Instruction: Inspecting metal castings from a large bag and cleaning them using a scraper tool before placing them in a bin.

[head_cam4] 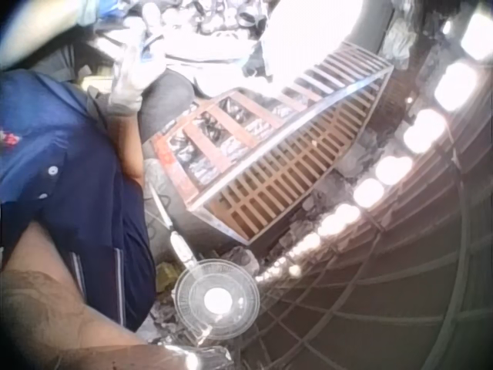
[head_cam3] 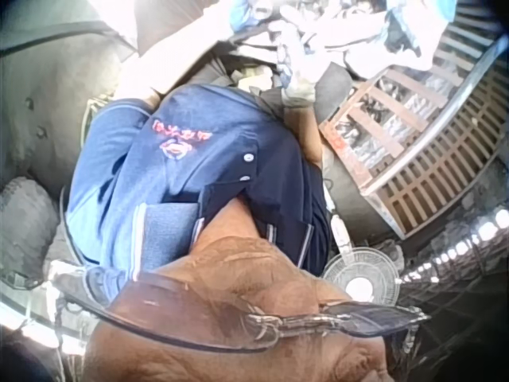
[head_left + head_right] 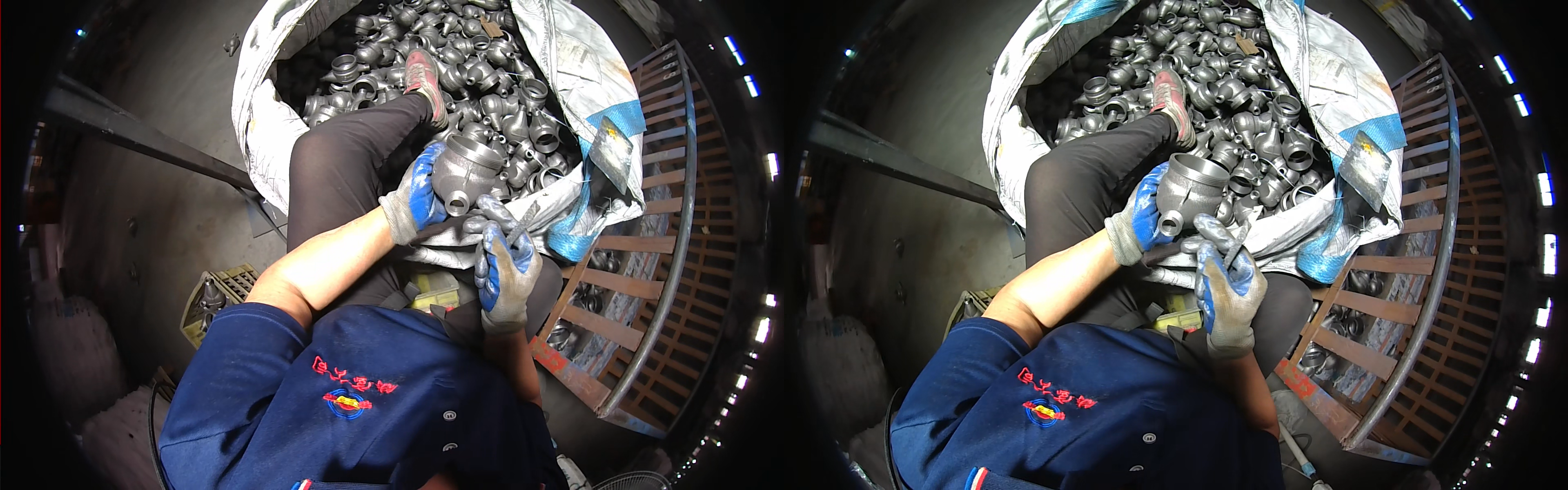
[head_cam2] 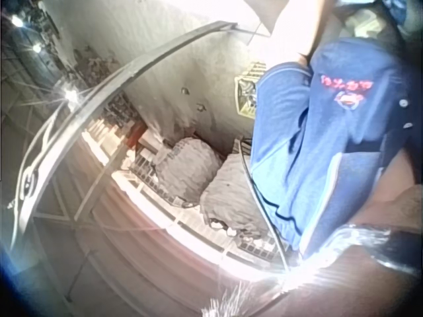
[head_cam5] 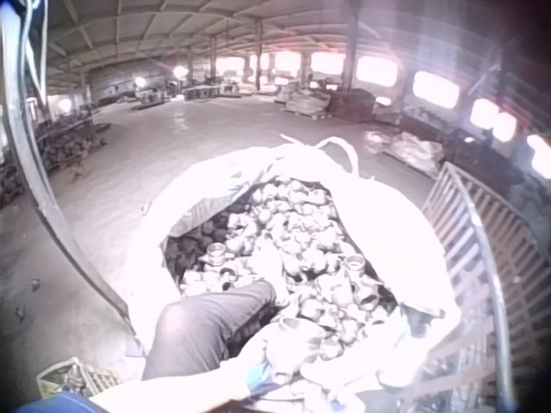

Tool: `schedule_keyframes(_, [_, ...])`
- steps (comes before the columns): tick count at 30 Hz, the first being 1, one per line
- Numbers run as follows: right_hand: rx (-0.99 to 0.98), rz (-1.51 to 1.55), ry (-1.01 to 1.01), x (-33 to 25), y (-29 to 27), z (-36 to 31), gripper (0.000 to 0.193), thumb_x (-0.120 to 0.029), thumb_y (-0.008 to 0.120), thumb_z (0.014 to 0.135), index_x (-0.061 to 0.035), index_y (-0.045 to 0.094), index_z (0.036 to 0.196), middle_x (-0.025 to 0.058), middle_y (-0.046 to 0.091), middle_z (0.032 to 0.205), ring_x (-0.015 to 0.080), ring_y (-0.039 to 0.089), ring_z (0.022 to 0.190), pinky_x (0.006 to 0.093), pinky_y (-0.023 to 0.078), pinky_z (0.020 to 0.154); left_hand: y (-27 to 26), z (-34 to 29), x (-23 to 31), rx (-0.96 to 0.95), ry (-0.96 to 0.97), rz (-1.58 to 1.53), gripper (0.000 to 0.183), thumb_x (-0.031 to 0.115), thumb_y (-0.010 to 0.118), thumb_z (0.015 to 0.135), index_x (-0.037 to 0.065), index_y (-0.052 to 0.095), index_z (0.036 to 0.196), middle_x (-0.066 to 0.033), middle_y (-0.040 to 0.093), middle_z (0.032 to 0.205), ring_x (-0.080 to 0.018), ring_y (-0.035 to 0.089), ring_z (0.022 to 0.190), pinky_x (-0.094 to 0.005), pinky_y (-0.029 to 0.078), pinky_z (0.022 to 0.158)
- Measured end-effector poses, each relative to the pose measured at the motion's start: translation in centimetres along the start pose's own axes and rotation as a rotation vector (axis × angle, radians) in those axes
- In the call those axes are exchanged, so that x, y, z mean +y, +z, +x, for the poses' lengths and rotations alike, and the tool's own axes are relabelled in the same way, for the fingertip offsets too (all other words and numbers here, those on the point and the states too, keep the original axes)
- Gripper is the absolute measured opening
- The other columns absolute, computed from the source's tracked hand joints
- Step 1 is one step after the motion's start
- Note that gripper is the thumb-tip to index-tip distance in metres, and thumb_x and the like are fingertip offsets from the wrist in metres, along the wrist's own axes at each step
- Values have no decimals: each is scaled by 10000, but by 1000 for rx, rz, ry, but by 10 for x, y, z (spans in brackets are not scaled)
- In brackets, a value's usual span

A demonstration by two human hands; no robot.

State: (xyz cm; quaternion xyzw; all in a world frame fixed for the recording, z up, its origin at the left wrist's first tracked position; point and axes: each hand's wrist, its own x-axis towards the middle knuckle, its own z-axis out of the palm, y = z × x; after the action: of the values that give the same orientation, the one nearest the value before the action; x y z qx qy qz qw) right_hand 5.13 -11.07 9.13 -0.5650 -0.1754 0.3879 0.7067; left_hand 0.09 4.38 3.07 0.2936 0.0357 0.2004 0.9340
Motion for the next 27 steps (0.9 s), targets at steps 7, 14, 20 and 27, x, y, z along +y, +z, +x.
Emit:
schedule_keyframes(7, [4, -68, -63, 7, 2, -1, 386, 61, 579, 796, 65, 488, 1171, 87, 564, 1071, 67, 529, 813, 187, 444, 663, -4, 7, -5, 102, -177, -473, 389, 319, 312, 949, 50, 449, 1195, -140, 546, 1128, -259, 554, 1026, -396, 460, 891])
schedule_keyframes(14, [283, -60, -211, 32, -26, 15, 290, -26, 598, 814, 8, 522, 1091, -18, 542, 706, -17, 370, 479, 147, 258, 393, -9, 8, -9, 239, -84, -364, 306, 170, 409, 940, 54, 436, 1222, -99, 512, 1193, -214, 520, 1080, -379, 429, 946])
schedule_keyframes(20, [250, 135, 29, 21, -37, 8, 111, -84, 568, 836, -42, 516, 924, 29, 544, 694, 16, 360, 457, 157, 249, 377, -2, 5, -1, 302, -24, 14, 244, 215, 532, 885, 156, 473, 1114, -30, 536, 1029, -186, 558, 978, -422, 544, 744])
schedule_keyframes(27, [268, 189, 117, 40, -50, 12, 87, -163, 516, 885, -78, 520, 907, -37, 372, 498, 39, 325, 377, 189, 238, 336, -5, 10, 2, 226, 24, 11, 229, 105, 517, 880, 56, 524, 1103, -55, 562, 1099, -146, 543, 990, -312, 481, 861])
